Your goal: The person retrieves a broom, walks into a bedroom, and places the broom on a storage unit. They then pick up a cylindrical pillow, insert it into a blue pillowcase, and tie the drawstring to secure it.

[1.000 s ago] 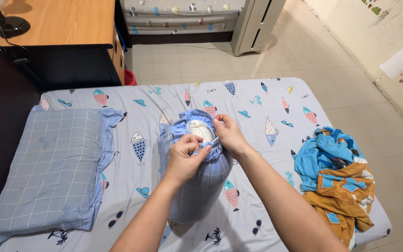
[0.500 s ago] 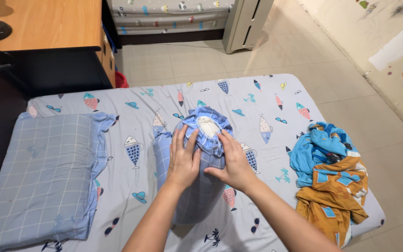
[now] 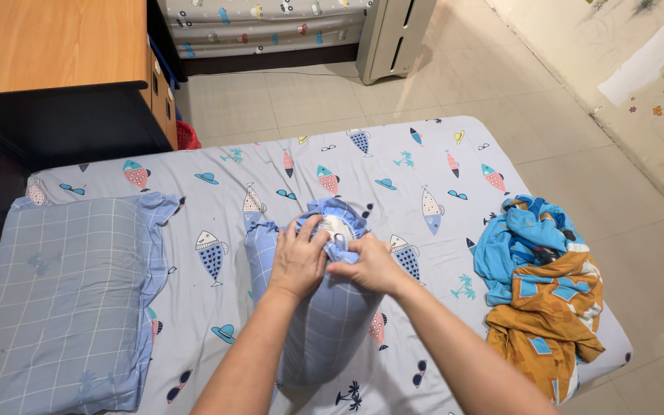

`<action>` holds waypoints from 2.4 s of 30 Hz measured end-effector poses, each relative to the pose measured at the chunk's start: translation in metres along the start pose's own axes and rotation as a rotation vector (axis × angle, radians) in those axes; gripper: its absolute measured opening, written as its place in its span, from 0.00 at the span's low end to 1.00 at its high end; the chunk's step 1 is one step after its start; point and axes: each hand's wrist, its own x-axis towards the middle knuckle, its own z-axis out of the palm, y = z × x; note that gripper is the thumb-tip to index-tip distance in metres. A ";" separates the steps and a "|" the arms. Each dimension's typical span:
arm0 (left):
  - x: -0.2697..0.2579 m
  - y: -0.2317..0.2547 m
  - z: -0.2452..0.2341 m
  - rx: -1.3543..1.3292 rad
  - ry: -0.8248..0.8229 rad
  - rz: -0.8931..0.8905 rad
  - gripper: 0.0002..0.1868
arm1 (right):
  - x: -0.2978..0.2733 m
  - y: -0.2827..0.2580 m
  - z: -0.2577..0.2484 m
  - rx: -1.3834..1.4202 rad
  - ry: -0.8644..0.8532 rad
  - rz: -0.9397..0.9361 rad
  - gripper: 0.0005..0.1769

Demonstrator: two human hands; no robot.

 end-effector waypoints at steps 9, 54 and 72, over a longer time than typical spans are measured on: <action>0.040 0.007 -0.031 -0.057 -0.224 0.271 0.16 | 0.000 0.016 -0.025 -0.048 0.249 -0.269 0.23; 0.039 -0.008 -0.042 0.117 -0.139 0.200 0.28 | -0.019 -0.024 -0.041 -0.347 0.231 -0.438 0.39; -0.017 -0.082 -0.028 -1.023 0.136 -0.517 0.20 | 0.035 -0.009 -0.037 0.080 0.271 -0.119 0.28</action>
